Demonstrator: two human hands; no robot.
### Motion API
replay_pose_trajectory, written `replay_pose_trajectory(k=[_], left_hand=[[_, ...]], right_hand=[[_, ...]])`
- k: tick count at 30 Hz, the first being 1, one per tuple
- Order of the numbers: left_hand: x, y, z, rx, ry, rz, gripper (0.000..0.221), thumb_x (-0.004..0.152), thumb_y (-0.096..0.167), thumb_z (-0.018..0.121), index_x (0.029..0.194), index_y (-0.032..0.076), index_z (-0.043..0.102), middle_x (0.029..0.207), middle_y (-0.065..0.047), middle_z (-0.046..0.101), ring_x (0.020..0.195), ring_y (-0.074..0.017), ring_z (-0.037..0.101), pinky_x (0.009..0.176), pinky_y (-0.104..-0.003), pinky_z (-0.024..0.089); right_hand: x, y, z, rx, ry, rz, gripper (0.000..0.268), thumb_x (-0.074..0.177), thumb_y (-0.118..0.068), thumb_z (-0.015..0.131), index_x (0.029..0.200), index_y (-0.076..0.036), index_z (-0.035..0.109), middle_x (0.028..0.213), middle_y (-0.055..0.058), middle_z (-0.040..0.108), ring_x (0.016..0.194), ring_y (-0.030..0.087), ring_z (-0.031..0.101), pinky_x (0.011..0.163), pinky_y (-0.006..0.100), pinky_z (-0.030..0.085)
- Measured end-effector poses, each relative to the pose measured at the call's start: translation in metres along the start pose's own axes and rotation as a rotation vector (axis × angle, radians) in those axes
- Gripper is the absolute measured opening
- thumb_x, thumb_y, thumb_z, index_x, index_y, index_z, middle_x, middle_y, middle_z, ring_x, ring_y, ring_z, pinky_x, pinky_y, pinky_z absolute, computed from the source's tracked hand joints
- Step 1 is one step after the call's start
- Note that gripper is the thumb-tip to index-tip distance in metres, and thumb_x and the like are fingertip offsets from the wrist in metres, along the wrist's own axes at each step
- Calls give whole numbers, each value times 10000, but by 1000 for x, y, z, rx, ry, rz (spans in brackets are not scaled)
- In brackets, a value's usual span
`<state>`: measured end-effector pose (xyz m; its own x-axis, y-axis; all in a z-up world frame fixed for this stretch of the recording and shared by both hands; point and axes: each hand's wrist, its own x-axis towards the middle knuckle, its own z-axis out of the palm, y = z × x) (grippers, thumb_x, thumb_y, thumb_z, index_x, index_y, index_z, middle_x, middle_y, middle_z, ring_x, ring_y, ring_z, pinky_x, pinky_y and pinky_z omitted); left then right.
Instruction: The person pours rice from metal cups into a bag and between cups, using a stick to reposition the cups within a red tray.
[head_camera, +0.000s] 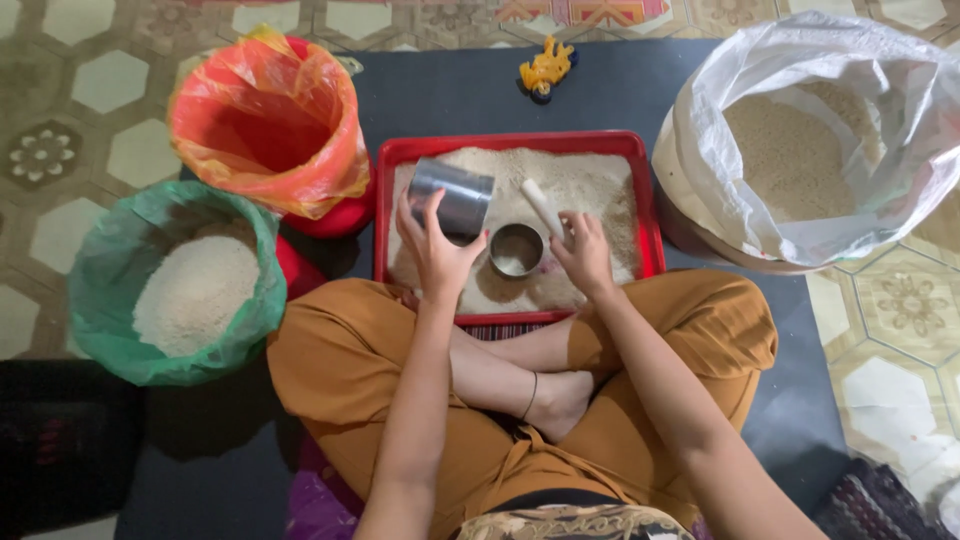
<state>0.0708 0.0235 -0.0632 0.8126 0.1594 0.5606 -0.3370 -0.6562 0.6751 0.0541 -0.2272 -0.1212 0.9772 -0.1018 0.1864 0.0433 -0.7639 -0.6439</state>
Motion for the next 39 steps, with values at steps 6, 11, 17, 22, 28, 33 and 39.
replay_pose_trajectory(k=[6, 11, 17, 22, 28, 33, 39], left_hand=[[-17, -36, 15, 292, -105, -414, 983, 497, 316, 948, 1377, 258, 514, 1515, -259, 309, 1411, -466, 332, 1112, -698, 296], [-12, -25, 10, 396, -303, -485, 893, 539, 346, 950, 1305, 245, 502, 1586, -210, 222, 1490, -413, 200, 1147, -688, 238], [-16, -22, 16, 358, -279, -345, 852, 569, 279, 945, 1308, 207, 525, 1632, -226, 170, 1530, -447, 134, 1193, -693, 183], [-25, 34, 10, 34, -395, -39, 790, 695, 412, 851, 1374, 159, 536, 1559, -295, 321, 1425, -463, 414, 1129, -564, 396], [-57, 22, 58, 63, -717, -73, 1223, 616, 507, 889, 1602, 168, 250, 1620, -298, 223, 1484, -459, 332, 1170, -560, 397], [-62, 23, 81, -30, -664, -211, 1115, 759, 428, 868, 1605, 91, 225, 1541, -276, 340, 1434, -447, 411, 1140, -543, 427], [-74, -10, 109, -141, -437, -278, 1180, 517, 391, 973, 1499, 110, 382, 1358, -161, 477, 1297, -383, 549, 1061, -507, 509]], right_hand=[[-28, -13, -18, -110, -36, -563, 284, 843, -167, 737, 1121, -129, 691, 1036, 95, 655, 957, 319, 625, 867, 400, 523], [-34, -23, -24, -252, -139, -635, 445, 805, -257, 749, 1242, -253, 667, 948, 16, 578, 882, 248, 624, 797, 357, 538], [5, 50, -11, -316, -126, -625, 433, 850, -290, 740, 1265, -223, 640, 946, 39, 561, 906, 293, 634, 812, 391, 531], [9, 90, -27, -435, -285, -299, 475, 852, -295, 739, 1284, -229, 555, 1030, 73, 587, 1008, 345, 672, 844, 465, 565], [22, 134, -29, -529, -502, 38, 504, 937, -317, 680, 1361, -258, 415, 1215, 112, 618, 1092, 391, 695, 917, 545, 585], [27, 132, -19, -514, -519, 123, 562, 931, -343, 684, 1386, -263, 364, 1240, 119, 628, 1119, 398, 699, 941, 540, 574], [25, 127, -20, -451, -559, 201, 580, 937, -383, 681, 1427, -209, 423, 1429, 169, 558, 1285, 437, 600, 1041, 590, 512]])
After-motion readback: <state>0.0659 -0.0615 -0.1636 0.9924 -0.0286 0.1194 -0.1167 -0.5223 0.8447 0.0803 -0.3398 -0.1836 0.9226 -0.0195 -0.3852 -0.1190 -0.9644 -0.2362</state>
